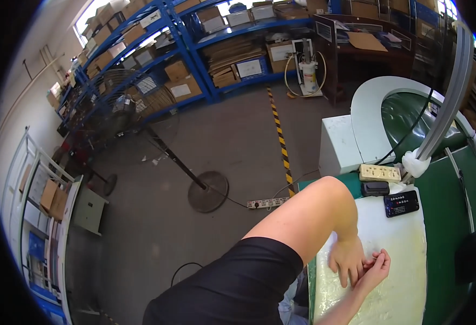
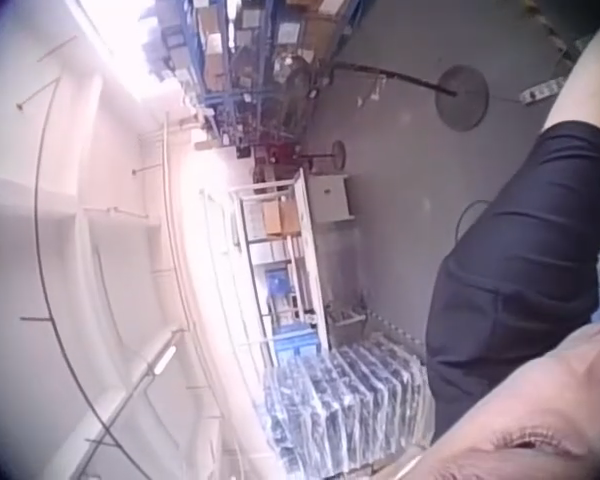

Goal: Using an electric screwdriver to secure components into electronic device housings on an assembly line.

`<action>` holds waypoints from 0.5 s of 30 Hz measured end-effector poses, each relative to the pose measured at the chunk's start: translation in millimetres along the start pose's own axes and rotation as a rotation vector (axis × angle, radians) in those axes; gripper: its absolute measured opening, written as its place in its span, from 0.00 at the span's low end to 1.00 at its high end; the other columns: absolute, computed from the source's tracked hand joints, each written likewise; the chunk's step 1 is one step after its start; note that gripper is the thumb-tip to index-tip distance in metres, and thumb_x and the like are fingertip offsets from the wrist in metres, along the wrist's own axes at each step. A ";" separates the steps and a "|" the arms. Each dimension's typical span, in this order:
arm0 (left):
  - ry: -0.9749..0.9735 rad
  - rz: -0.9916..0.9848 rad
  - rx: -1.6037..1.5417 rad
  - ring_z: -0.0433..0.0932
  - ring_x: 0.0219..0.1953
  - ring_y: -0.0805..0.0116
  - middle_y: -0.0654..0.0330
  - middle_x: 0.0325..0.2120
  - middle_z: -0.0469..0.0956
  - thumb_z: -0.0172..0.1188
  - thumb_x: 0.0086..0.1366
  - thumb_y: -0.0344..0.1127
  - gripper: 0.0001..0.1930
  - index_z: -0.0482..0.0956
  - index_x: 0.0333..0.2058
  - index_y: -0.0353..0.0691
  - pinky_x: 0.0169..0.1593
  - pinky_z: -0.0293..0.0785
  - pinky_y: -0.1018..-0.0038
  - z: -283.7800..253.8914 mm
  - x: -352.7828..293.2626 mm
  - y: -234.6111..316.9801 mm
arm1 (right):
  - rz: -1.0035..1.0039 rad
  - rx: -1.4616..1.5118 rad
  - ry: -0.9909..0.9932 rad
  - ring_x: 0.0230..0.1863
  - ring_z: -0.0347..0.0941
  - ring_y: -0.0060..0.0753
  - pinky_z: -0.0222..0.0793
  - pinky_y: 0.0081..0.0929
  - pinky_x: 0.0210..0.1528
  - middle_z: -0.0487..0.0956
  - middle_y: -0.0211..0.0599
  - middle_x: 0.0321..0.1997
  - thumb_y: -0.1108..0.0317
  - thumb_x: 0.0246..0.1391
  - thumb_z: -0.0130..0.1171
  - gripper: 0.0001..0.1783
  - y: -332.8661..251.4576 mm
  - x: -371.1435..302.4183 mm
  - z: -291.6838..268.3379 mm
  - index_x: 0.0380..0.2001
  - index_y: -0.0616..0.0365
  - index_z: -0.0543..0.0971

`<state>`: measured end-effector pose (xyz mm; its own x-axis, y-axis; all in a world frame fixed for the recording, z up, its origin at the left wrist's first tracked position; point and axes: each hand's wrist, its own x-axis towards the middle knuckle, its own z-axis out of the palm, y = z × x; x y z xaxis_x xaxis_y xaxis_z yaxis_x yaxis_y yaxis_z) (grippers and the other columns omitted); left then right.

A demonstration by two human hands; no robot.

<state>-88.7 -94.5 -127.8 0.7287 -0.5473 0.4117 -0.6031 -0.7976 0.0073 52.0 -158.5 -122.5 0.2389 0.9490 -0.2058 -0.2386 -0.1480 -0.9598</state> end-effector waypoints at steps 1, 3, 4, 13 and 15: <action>-0.010 -0.013 0.001 0.69 0.53 0.55 0.57 0.55 0.70 0.52 0.56 0.47 0.24 0.73 0.51 0.48 0.46 0.67 0.56 -3.0 -0.2 4.3 | -0.001 0.005 -0.009 0.20 0.58 0.12 0.56 0.12 0.20 0.73 0.25 0.30 0.66 0.65 0.48 0.11 -0.1 -1.8 2.1 0.44 0.59 0.75; 0.005 -0.009 -0.020 0.68 0.54 0.55 0.58 0.55 0.70 0.53 0.56 0.46 0.24 0.73 0.52 0.49 0.48 0.66 0.55 1.3 -3.1 1.4 | -0.008 -0.009 -0.001 0.20 0.58 0.12 0.56 0.11 0.20 0.73 0.25 0.30 0.66 0.65 0.48 0.11 1.5 0.6 1.8 0.44 0.59 0.75; 0.009 -0.005 -0.018 0.68 0.54 0.55 0.58 0.55 0.70 0.53 0.56 0.46 0.24 0.73 0.52 0.49 0.48 0.66 0.55 2.2 -4.6 -0.3 | -0.008 -0.010 0.006 0.20 0.58 0.12 0.56 0.11 0.20 0.73 0.25 0.30 0.66 0.65 0.48 0.11 1.9 1.3 2.0 0.44 0.59 0.75; -0.050 -0.030 -0.064 0.67 0.57 0.53 0.55 0.57 0.68 0.53 0.54 0.48 0.31 0.68 0.57 0.42 0.53 0.64 0.54 -1.1 1.8 -4.1 | -0.018 0.005 0.013 0.20 0.60 0.12 0.57 0.12 0.19 0.74 0.26 0.29 0.68 0.64 0.47 0.10 -0.3 1.5 -5.9 0.42 0.60 0.75; -0.049 -0.028 -0.070 0.67 0.57 0.53 0.54 0.57 0.68 0.53 0.54 0.49 0.32 0.68 0.57 0.40 0.53 0.64 0.54 -1.5 0.6 -1.9 | 0.002 0.027 0.010 0.19 0.60 0.12 0.57 0.11 0.19 0.73 0.27 0.28 0.69 0.64 0.48 0.09 -7.1 -3.7 1.7 0.41 0.61 0.75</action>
<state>-87.6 -92.9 -126.2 0.7598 -0.5377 0.3654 -0.6019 -0.7943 0.0826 51.2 -160.5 -114.6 0.2474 0.9459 -0.2099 -0.2643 -0.1425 -0.9539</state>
